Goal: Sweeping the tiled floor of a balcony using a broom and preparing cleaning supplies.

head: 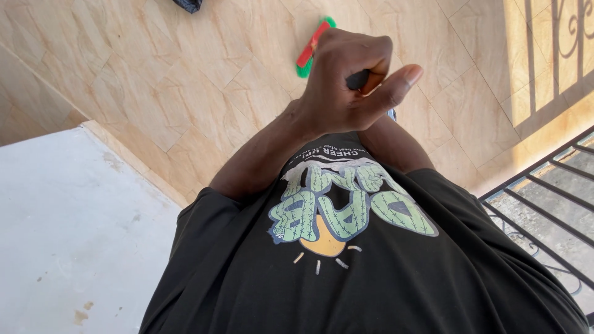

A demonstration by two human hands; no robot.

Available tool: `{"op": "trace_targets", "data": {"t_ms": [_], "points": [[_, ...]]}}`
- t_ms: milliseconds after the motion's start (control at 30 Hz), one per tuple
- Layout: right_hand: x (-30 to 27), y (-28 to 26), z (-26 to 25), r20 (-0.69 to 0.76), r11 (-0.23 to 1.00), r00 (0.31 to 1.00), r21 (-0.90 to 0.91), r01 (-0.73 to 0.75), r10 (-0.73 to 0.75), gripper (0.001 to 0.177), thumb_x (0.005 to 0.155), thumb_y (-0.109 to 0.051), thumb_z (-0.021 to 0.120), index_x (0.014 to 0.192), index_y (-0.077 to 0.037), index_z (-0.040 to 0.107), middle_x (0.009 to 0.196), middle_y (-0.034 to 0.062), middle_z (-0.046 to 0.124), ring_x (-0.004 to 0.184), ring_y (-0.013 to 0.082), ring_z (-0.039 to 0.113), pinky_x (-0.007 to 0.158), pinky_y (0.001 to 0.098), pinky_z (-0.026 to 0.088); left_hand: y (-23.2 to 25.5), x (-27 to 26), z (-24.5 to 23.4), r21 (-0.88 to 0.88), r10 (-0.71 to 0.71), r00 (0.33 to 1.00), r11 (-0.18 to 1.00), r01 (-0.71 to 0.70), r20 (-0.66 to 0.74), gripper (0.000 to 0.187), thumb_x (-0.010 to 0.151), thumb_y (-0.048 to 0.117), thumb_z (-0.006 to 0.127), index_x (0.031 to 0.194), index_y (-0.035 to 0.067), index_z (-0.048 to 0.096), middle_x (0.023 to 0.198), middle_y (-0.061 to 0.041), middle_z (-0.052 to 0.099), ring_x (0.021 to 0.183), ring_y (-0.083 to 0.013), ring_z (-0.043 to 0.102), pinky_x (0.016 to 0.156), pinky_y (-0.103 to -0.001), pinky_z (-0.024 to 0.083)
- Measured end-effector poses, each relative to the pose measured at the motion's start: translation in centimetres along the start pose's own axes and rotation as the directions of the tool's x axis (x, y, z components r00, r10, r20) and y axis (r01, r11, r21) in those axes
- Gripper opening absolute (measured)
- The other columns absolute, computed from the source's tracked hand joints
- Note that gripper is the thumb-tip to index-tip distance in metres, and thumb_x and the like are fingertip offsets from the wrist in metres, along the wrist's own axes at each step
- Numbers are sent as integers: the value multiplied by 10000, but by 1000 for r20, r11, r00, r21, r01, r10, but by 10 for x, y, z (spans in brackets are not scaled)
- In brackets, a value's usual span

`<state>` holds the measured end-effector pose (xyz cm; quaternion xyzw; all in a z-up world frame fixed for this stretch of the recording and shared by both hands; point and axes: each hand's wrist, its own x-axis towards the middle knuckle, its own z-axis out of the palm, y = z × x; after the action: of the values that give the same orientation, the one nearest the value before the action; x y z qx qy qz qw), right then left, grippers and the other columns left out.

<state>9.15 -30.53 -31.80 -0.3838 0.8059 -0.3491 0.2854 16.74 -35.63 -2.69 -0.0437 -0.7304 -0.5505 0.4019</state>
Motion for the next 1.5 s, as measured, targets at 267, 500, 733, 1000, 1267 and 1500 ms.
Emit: {"op": "trace_targets", "data": {"t_ms": [267,500,733,1000,1267,1500], "points": [[71,-28,37,137,947,981,308,92,-139,258,1042,-279,652,1071,-32,718,776,91,665,668,154,595,631,323,492,-8,4,1,134,1,997,991,-11,74,407,1001,231,726,656,113,548,515,-8,481,406,-116,405,445,-291,294],[96,-39,19,184,907,914,294,301,-363,226,954,-190,678,1106,-24,679,819,82,677,699,188,650,644,326,517,-12,53,-46,64,-8,994,998,1,112,452,967,354,779,675,96,551,537,-26,496,438,-127,434,454,-321,290],[155,-17,-22,365,891,814,205,404,-453,158,1013,-169,668,1083,-28,674,849,76,684,755,200,666,666,339,504,-164,3,-74,142,-277,838,913,382,-470,457,1091,396,397,1152,12,637,1117,-153,730,1074,-238,733,986,-364,575],[231,-47,-79,455,920,801,249,304,-388,215,982,-204,734,1010,9,720,680,98,642,613,192,617,584,352,491,-312,-110,-51,107,-593,247,262,959,-766,551,841,13,598,1381,65,508,1405,-182,578,1350,-327,543,1139,-431,434],[273,-65,-82,677,898,679,436,-59,-284,288,992,-280,700,1048,3,705,852,70,766,749,122,754,686,281,623,-380,-114,-28,263,-465,301,147,954,-833,479,886,111,738,1303,69,503,1294,-214,572,1235,-408,534,1015,-502,447],[291,-115,-99,810,879,356,471,82,-467,311,979,-268,744,1137,-1,717,1059,94,764,984,136,716,869,312,583,-349,-133,-48,98,-449,81,-13,995,-890,147,902,106,704,974,40,594,916,-208,704,919,-434,675,753,-544,508]]}}
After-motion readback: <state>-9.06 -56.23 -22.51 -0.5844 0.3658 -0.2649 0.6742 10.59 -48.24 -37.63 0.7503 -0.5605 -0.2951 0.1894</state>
